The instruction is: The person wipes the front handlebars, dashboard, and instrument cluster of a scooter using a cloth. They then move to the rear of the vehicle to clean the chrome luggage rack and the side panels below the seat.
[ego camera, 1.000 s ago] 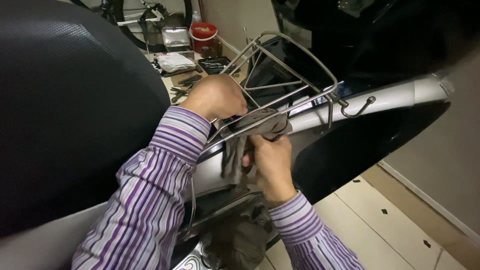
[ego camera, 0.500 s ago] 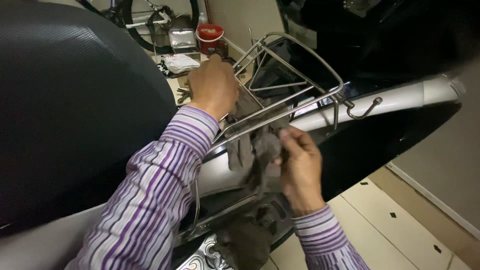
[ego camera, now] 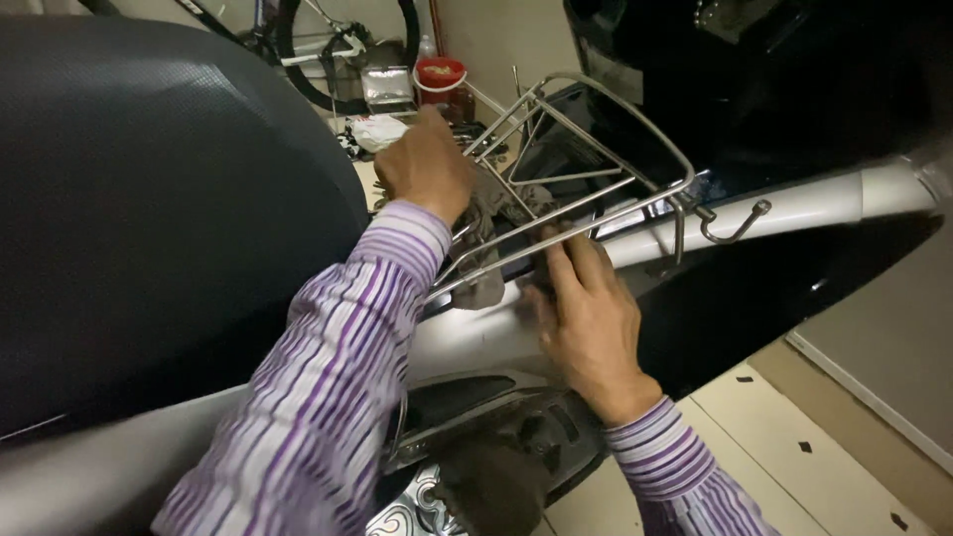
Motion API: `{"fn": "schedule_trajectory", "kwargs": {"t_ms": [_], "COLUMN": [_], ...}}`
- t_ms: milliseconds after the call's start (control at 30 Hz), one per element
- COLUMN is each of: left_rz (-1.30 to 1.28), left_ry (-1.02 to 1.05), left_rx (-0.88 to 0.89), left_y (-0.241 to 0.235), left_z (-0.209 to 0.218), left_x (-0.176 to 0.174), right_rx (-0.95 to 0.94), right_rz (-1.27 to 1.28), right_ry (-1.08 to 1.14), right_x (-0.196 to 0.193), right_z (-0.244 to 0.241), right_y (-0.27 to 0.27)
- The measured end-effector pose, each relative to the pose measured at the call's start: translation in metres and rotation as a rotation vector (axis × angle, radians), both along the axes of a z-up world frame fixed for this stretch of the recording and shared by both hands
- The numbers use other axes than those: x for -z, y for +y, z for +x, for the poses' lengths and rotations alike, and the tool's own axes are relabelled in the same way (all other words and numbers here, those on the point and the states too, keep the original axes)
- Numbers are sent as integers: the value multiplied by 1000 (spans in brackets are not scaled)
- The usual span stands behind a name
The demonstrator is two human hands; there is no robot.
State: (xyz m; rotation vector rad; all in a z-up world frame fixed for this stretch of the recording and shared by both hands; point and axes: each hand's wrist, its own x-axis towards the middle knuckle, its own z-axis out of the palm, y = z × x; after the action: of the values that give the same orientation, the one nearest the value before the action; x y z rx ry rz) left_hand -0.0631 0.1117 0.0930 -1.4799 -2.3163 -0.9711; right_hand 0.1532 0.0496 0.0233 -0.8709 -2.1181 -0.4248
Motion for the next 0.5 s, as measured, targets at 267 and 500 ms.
{"fn": "schedule_trajectory", "kwargs": {"t_ms": [267, 500], "left_rz": [-314, -257], "left_ry": [158, 249], "left_rx": [294, 612], "left_y": [-23, 42], "left_z": [7, -11], "left_x": [-1, 42], "right_rx": [1, 7], "right_rz": [116, 189], "right_ry": [60, 348], "right_x": [0, 20], "right_z": [10, 12], "right_y": [26, 31]}}
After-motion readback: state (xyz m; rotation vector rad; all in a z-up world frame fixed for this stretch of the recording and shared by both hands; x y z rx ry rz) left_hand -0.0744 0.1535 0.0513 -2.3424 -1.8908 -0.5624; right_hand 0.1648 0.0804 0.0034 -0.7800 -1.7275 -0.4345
